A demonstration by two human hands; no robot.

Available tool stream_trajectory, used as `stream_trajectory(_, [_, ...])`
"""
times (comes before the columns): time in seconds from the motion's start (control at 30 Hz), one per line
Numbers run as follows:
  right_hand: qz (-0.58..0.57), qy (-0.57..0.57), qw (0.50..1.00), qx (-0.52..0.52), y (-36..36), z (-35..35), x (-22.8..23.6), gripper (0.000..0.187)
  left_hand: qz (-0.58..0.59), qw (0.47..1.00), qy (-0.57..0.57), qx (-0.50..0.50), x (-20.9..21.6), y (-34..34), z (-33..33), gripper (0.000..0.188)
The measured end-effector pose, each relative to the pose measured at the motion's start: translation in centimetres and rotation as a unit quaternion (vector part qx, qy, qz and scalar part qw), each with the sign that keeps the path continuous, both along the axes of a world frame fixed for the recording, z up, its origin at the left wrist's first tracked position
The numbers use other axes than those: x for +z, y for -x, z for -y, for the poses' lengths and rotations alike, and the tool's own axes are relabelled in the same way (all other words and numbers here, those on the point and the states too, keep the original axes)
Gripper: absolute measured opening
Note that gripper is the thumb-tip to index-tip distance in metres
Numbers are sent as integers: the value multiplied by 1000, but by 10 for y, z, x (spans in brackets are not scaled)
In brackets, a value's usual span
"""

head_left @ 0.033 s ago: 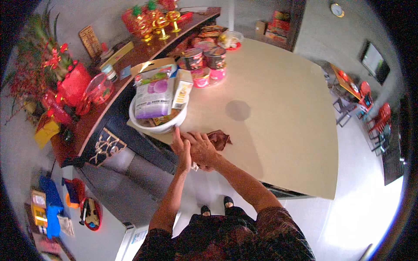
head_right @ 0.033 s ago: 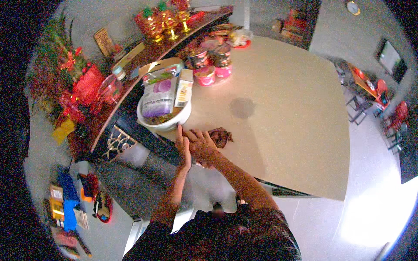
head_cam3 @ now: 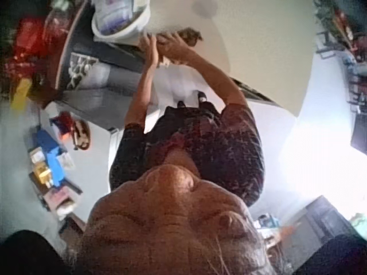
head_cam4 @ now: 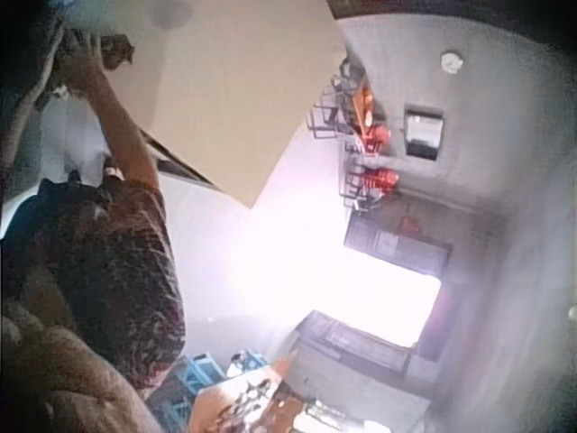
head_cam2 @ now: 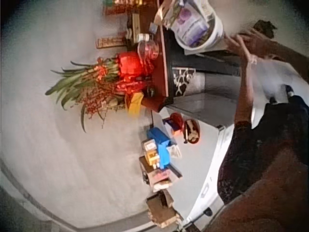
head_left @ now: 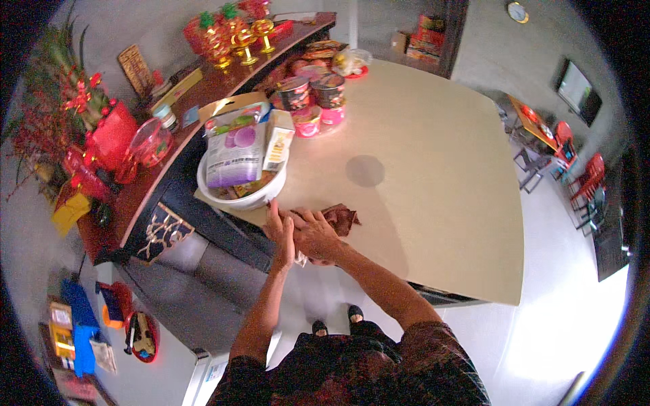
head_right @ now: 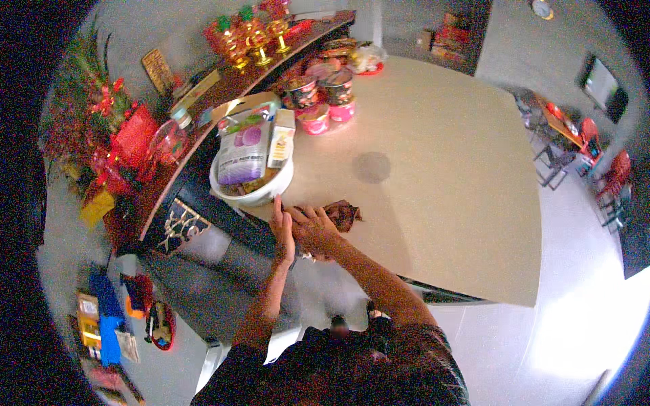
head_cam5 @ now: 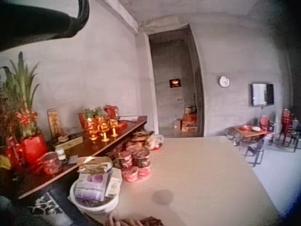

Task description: The person wipes the top of a white chest freezer and an adjacent wooden table using a brown cloth. They move items like a bag and a box to clean underneath them on the freezer, then proceed to wipe the table surface.

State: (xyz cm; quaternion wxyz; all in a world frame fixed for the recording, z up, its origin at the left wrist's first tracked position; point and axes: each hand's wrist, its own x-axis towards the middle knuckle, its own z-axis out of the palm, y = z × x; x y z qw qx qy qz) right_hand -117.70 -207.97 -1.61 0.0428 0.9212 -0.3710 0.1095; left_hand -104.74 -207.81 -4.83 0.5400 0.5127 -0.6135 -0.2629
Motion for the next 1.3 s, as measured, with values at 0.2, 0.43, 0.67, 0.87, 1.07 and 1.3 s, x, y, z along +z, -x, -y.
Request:
stream_trajectory(0.2, [14, -12, 1000, -2, 93, -64, 33, 58, 181, 982, 3, 47, -2, 12, 8, 65])
stream_trajectory(0.43, [18, 39, 992, -119, 197, -48, 18, 50, 256, 964, 48, -59, 12, 87, 43, 63])
stream_trajectory(0.67, [-3, 34, 972, -232, 274, 48, 17, 50, 424, 891, 82, -137, 16, 155, 96, 58])
stream_trajectory(0.87, [44, 69, 943, -321, 314, 146, -3, 50, 495, 868, -3, -38, 20, 140, 95, 63])
stream_trajectory(1.07, [84, 73, 985, -133, 217, 185, 8, 43, 497, 863, -82, 32, 4, 88, 84, 73])
stream_trajectory(1.3, [146, 129, 981, -4, 165, 203, -2, 38, 531, 839, -107, 40, 6, 94, 79, 76])
